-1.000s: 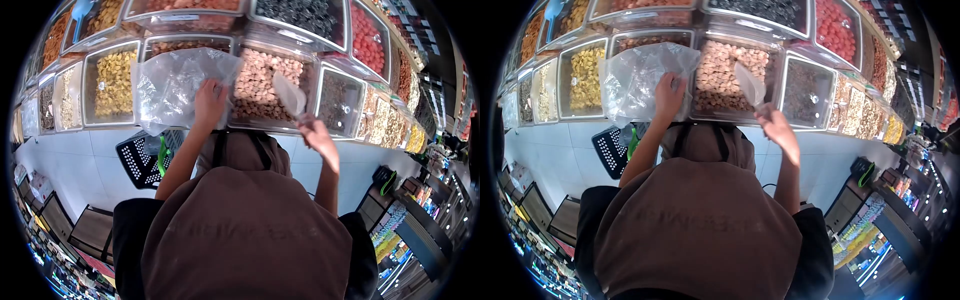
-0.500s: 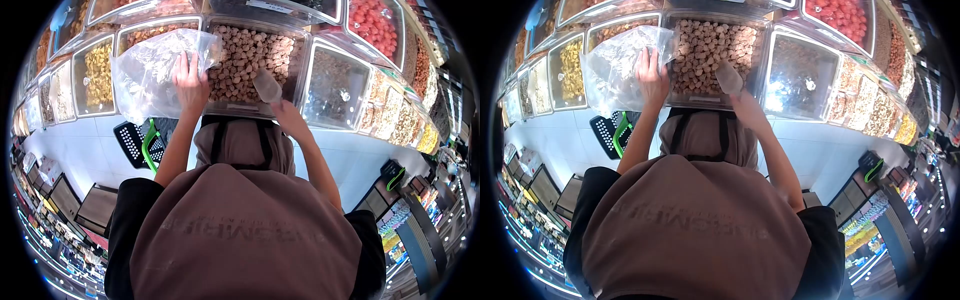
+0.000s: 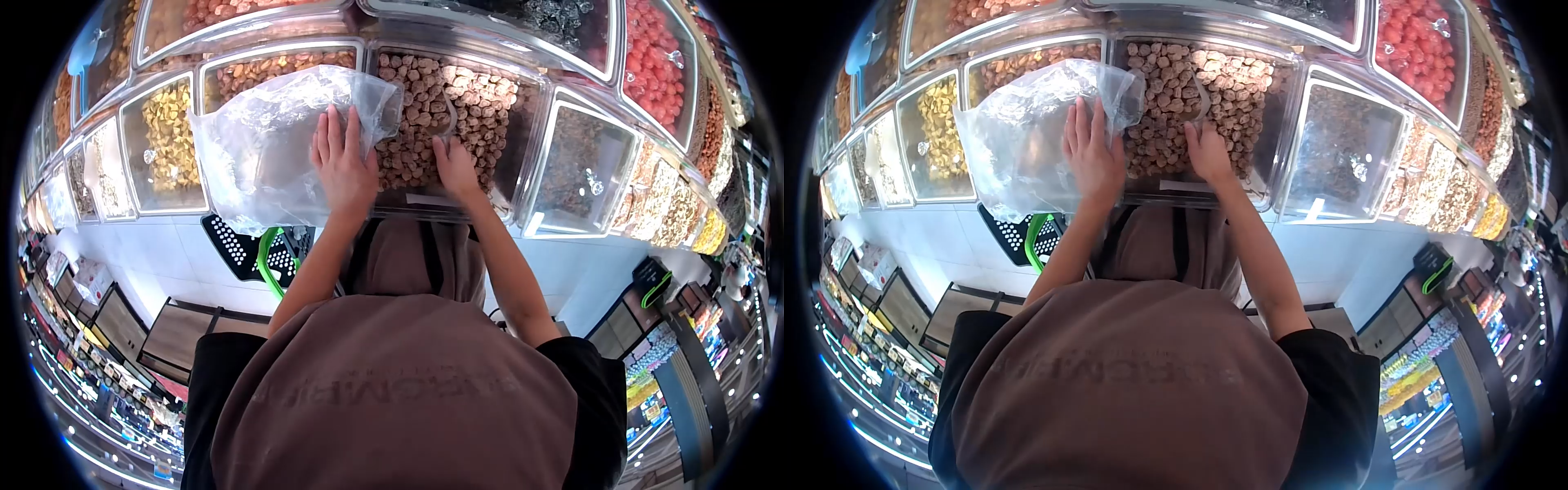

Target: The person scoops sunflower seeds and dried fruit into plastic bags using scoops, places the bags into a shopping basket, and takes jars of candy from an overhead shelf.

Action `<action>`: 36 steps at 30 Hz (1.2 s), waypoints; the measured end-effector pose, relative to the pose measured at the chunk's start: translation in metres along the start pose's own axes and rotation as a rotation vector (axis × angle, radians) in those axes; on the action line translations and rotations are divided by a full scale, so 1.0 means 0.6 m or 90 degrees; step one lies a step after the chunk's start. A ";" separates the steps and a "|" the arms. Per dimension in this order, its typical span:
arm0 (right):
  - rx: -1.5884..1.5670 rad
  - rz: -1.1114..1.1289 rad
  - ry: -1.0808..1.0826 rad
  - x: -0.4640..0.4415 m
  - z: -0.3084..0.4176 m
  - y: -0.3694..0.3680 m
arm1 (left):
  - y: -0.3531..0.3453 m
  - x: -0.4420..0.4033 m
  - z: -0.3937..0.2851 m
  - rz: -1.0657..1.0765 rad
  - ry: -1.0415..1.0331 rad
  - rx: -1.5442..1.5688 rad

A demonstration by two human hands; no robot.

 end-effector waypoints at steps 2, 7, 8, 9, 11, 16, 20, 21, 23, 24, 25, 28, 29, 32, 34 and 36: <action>-0.146 0.063 -0.032 -0.007 -0.013 -0.007 | 0.002 0.000 -0.001 -0.002 -0.006 0.008; -0.597 0.284 -0.170 0.018 0.020 -0.038 | 0.009 0.006 -0.003 -0.023 -0.029 0.028; -0.583 0.258 -0.162 0.021 0.020 -0.048 | 0.009 0.010 -0.002 -0.028 -0.034 0.037; -0.569 0.233 -0.152 0.022 0.023 -0.049 | 0.012 0.011 -0.002 -0.036 -0.037 0.045; -0.548 0.220 -0.149 0.023 0.024 -0.046 | 0.018 0.016 -0.002 -0.051 -0.045 0.059; -0.507 0.195 -0.110 0.046 0.018 -0.012 | 0.024 0.026 -0.001 -0.069 -0.091 0.085; -0.495 0.195 -0.117 0.096 0.032 0.036 | 0.028 0.033 0.008 -0.022 -0.150 0.194; -0.483 0.183 -0.121 0.107 0.032 0.051 | 0.029 0.034 0.009 0.000 -0.154 0.255; -0.461 0.195 -0.090 0.133 0.044 0.080 | 0.041 0.034 0.006 -0.007 -0.179 0.326; -0.453 0.201 -0.091 0.145 0.048 0.092 | 0.049 0.031 0.001 -0.016 -0.199 0.397; -0.452 0.211 -0.073 0.158 0.052 0.102 | 0.061 0.030 -0.011 -0.014 -0.207 0.396; -0.446 0.218 -0.056 0.204 0.067 0.129 | 0.097 0.029 -0.028 -0.035 -0.205 0.434; -0.450 0.216 -0.055 0.220 0.076 0.138 | 0.100 0.025 -0.032 -0.028 -0.210 0.449; -0.458 0.251 -0.072 0.263 0.114 0.160 | 0.113 0.019 -0.043 -0.012 -0.221 0.465; -0.402 0.327 -0.061 0.282 0.146 0.165 | 0.128 0.018 -0.055 -0.008 -0.226 0.468; -0.363 0.355 -0.047 0.287 0.182 0.170 | 0.136 0.026 -0.061 0.013 -0.184 0.474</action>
Point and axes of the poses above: each hand's wrist, its own x-axis away from the middle knuckle, its own y-axis out of the back of the hand, z = x × y, the point moved 8 cm from there along -x, towards the middle knuckle, and after that the axes turned 10 degrees about z, right-handed, at the moved point
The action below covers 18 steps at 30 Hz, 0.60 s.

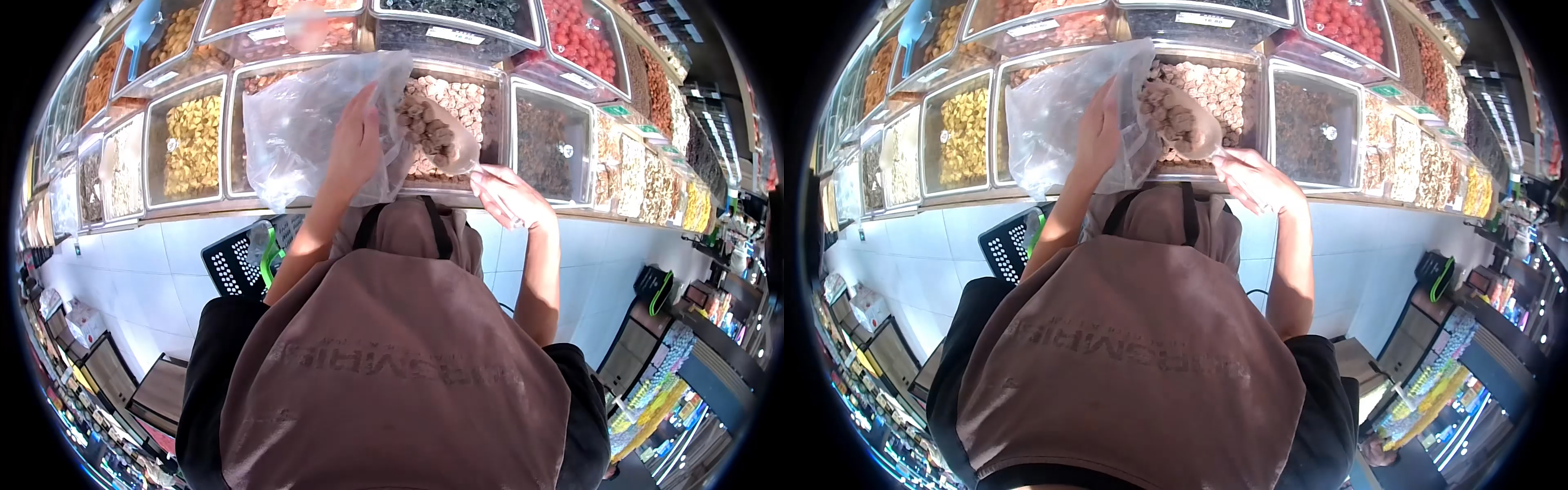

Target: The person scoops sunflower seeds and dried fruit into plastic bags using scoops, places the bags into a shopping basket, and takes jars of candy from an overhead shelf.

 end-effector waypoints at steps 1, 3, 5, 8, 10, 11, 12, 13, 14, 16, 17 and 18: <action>0.047 0.023 0.003 -0.006 0.015 -0.013 | 0.001 0.004 -0.004 -0.003 0.002 -0.001; 0.120 0.080 -0.006 -0.037 0.044 -0.041 | 0.007 0.009 -0.028 -0.024 -0.065 -0.076; 0.198 0.067 -0.014 -0.087 0.080 -0.080 | 0.024 0.020 -0.076 -0.036 -0.090 -0.138; 0.253 0.089 0.029 -0.168 0.110 -0.134 | 0.038 0.022 -0.098 -0.030 -0.132 -0.169; 0.236 0.134 0.078 -0.216 0.122 -0.169 | 0.051 0.025 -0.097 -0.025 -0.146 -0.141; 0.273 0.112 0.105 -0.237 0.129 -0.178 | 0.061 0.027 -0.095 -0.031 -0.150 -0.109; 0.307 0.088 0.131 -0.252 0.133 -0.183 | 0.070 0.031 -0.094 -0.035 -0.154 -0.076; 0.309 0.096 0.133 -0.264 0.127 -0.185 | 0.078 0.033 -0.089 -0.040 -0.151 -0.080; 0.245 0.130 0.112 -0.276 0.115 -0.184 | 0.090 0.032 -0.077 -0.064 -0.130 -0.031; 0.187 0.164 0.096 -0.273 0.124 -0.188 | 0.107 0.025 -0.058 -0.092 -0.117 0.015; 0.201 0.157 0.073 -0.263 0.118 -0.187 | 0.114 0.023 -0.041 -0.108 -0.087 0.038; 0.212 0.149 0.049 -0.254 0.113 -0.186 | 0.121 0.023 -0.031 -0.121 -0.055 0.062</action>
Point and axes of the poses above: each hand's wrist, its own x-axis away from the middle knuckle, its own y-axis out of the back of the hand, z = x × y, the point moved 8 cm from there along -x, towards the middle knuckle, and after that the axes turned 10 degrees about z, right-handed, at the moved point
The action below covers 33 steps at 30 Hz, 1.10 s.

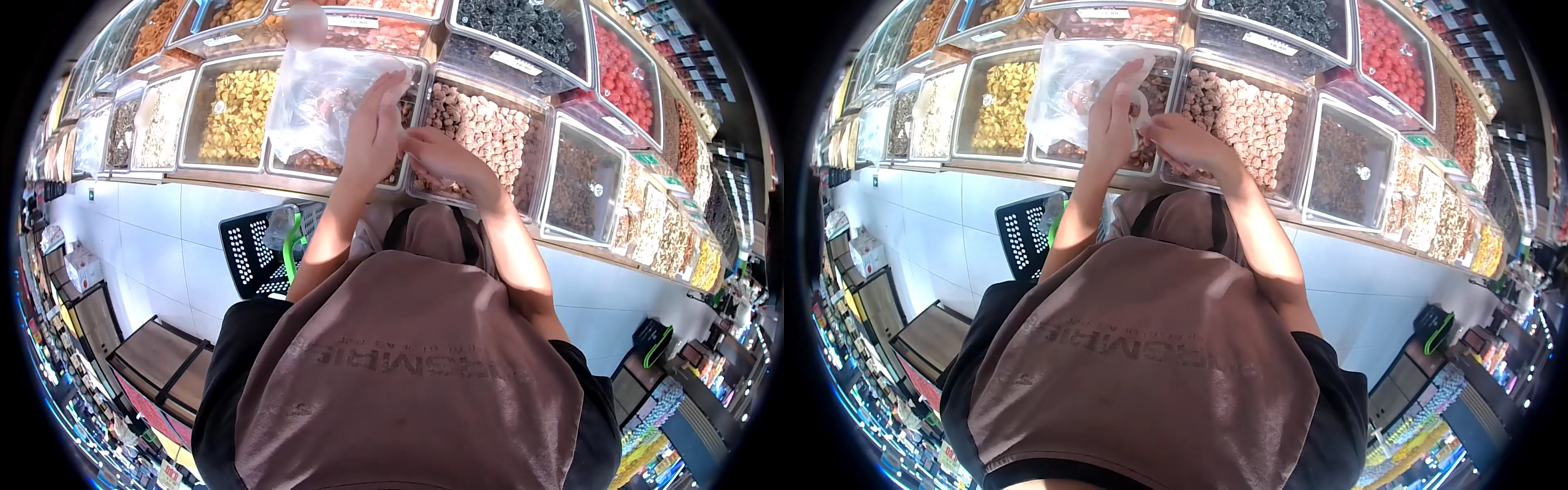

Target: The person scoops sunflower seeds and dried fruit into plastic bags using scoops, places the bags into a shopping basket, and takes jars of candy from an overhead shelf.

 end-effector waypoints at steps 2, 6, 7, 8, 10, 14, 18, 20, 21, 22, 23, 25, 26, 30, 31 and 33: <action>-0.037 0.013 -0.004 0.013 -0.018 -0.004 | 0.006 -0.002 0.007 0.001 0.021 -0.013; -0.133 0.021 -0.018 0.061 -0.047 -0.002 | 0.041 -0.015 0.008 -0.009 0.056 0.039; -0.153 0.033 -0.013 0.072 -0.049 -0.004 | 0.050 -0.016 0.018 -0.039 0.024 0.149; -0.172 0.047 -0.008 0.081 -0.049 -0.008 | 0.063 -0.014 0.026 -0.032 0.026 0.149; -0.187 0.051 -0.015 0.095 -0.040 -0.010 | 0.088 -0.013 0.030 -0.041 0.103 0.240; -0.124 0.102 0.000 0.068 0.008 -0.027 | 0.098 -0.007 0.013 -0.021 0.129 0.050; 0.296 0.005 0.031 -0.064 0.104 -0.046 | 0.068 0.005 -0.047 0.033 -0.028 -0.257; 0.507 -0.126 0.157 -0.089 0.117 -0.054 | 0.066 0.017 -0.038 0.024 -0.022 -0.228; 0.711 -0.268 0.287 -0.074 0.159 -0.067 | 0.068 0.021 -0.036 0.005 -0.015 -0.220; 0.718 -0.256 0.296 -0.077 0.163 -0.070 | 0.075 0.024 -0.033 -0.018 -0.008 -0.211; 0.656 -0.279 0.187 -0.076 0.143 -0.045 | 0.079 0.030 -0.035 -0.013 -0.021 -0.253; 0.567 -0.308 0.106 -0.043 0.114 -0.016 | 0.082 0.042 -0.018 -0.043 0.004 -0.209; 0.539 -0.322 0.133 -0.014 0.102 -0.002 | 0.083 0.049 -0.007 -0.056 0.017 -0.162; 0.094 -0.049 -0.135 0.119 0.003 0.039 | 0.030 0.058 0.048 0.045 0.033 -0.265; 0.057 -0.045 -0.154 0.155 -0.021 0.053 | 0.008 0.059 0.065 0.073 0.026 -0.272; 0.018 -0.108 -0.211 0.225 -0.081 0.095 | -0.032 0.060 0.088 0.109 0.026 -0.305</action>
Point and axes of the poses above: each hand's wrist, its own x-axis away from the middle knuckle, its own y-axis out of the back of the hand, z = x × y, the point moved 8 cm from there along -x, towards the middle knuckle, and after that the axes turned 10 degrees about z, right-handed, at the moved point
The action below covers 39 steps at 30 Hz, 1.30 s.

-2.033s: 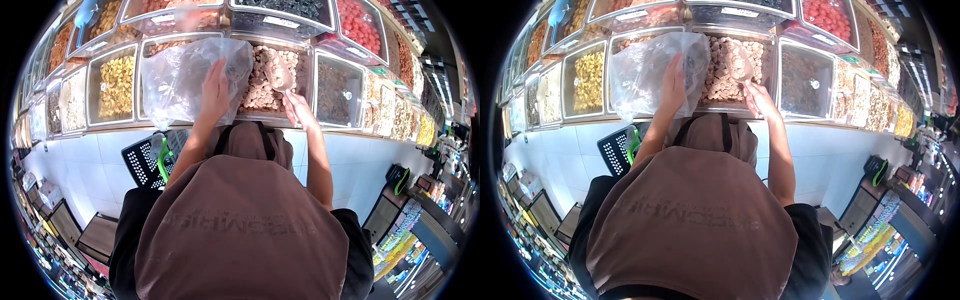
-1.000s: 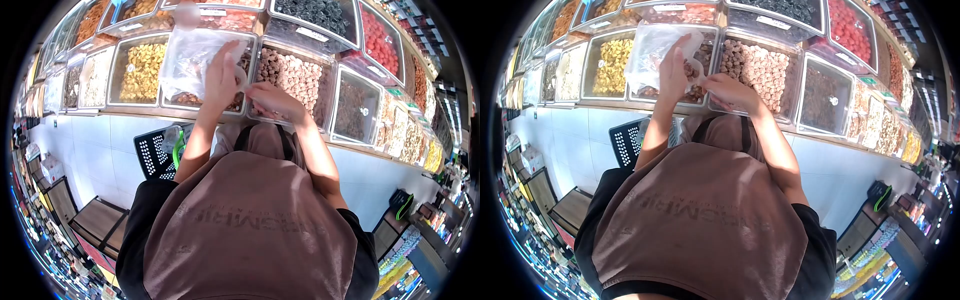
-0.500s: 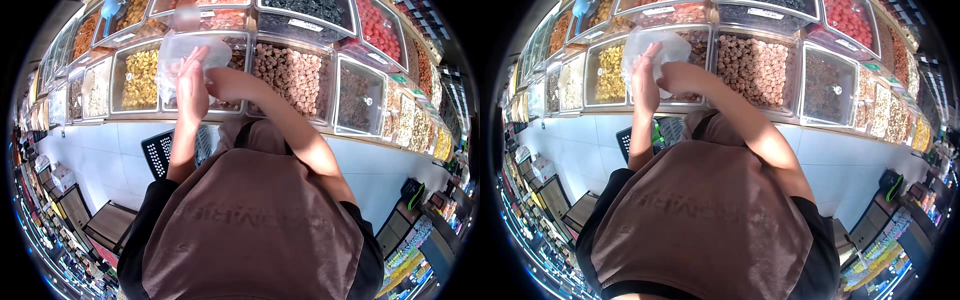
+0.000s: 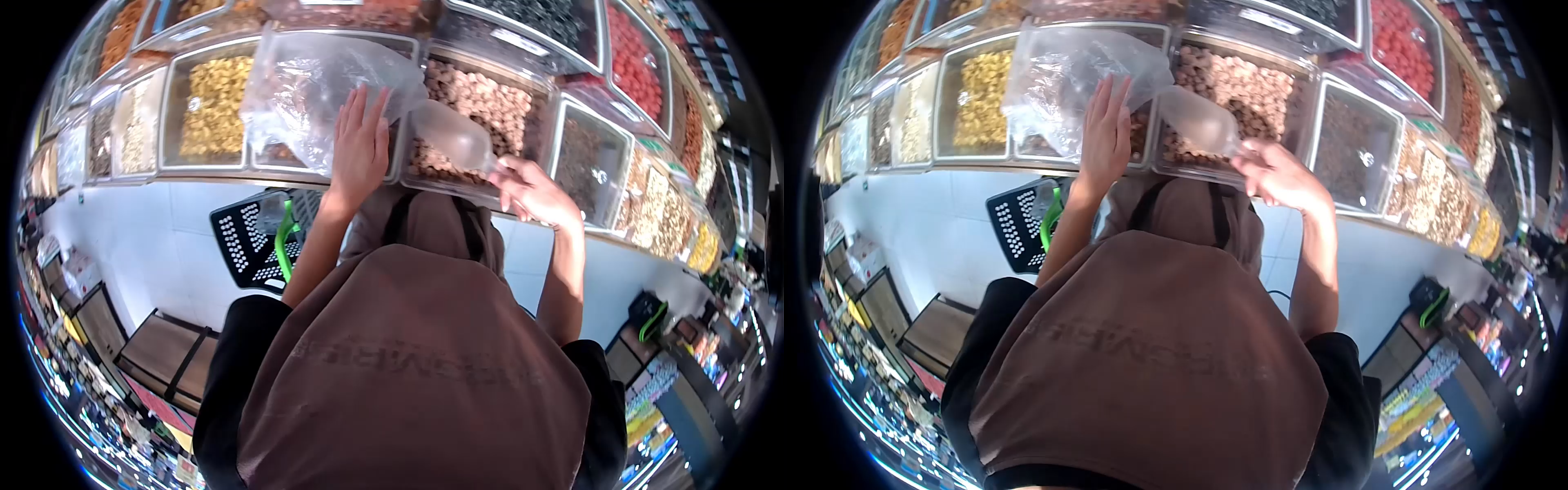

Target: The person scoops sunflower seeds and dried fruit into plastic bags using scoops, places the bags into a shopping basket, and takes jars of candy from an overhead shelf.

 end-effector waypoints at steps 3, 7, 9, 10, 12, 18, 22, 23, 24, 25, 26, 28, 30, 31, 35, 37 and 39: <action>-0.016 -0.141 -0.056 0.018 -0.111 0.045 | -0.063 -0.012 0.017 0.045 -0.016 -0.068; 0.120 -0.176 -0.253 -0.013 -0.183 0.072 | -0.116 -0.022 0.029 0.078 -0.010 -0.190; 0.080 -0.204 -0.231 -0.042 -0.189 0.080 | -0.124 -0.031 0.033 0.082 0.012 -0.222; 0.090 -0.178 -0.217 -0.058 -0.187 0.079 | -0.125 -0.034 0.035 0.079 0.022 -0.227; 0.227 -0.198 -0.136 -0.090 -0.177 0.089 | -0.126 -0.041 0.037 0.081 0.041 -0.227; -0.064 -0.075 -0.148 -0.203 -0.260 0.074 | -0.129 -0.076 0.037 0.070 0.097 -0.220; -0.279 -0.070 -0.101 -0.224 -0.278 0.042 | -0.136 -0.102 0.044 0.049 0.108 -0.242; -0.282 -0.067 -0.099 -0.234 -0.283 0.048 | -0.139 -0.105 0.044 0.059 0.092 -0.243; -0.215 -0.071 -0.137 -0.233 -0.293 0.053 | -0.142 -0.104 0.045 0.067 0.091 -0.245; -0.145 -0.073 -0.174 -0.233 -0.304 0.058 | -0.143 -0.105 0.043 0.057 0.086 -0.243; 0.176 -0.236 0.002 -0.247 -0.286 0.076 | -0.143 -0.108 0.041 0.040 0.082 -0.242; 0.198 -0.279 -0.039 -0.269 -0.277 0.056 | -0.146 -0.103 0.041 0.046 0.081 -0.244; 0.263 -0.361 -0.022 -0.279 -0.255 0.067 | -0.147 -0.116 0.049 0.032 0.080 -0.258; 0.257 -0.366 -0.019 -0.284 -0.255 0.077 | -0.149 -0.117 0.051 0.032 0.081 -0.259; -0.273 -0.042 -0.052 -0.313 -0.289 0.026 | -0.155 -0.103 0.042 0.035 0.064 -0.263; -0.102 -0.214 -0.090 -0.315 -0.257 0.033 | -0.152 -0.105 0.039 0.023 0.050 -0.263; -0.013 -0.283 -0.019 -0.309 -0.208 0.026 | -0.152 -0.096 0.035 0.018 0.036 -0.258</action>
Point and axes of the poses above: each hand's wrist, its own x-axis away from the middle knuckle, its own y-axis out of the back of the hand, z = x × y, the point moved 8 cm from there along -x, towards the middle knuckle, and after that the axes turned 10 degrees about z, right-handed, at the moved point
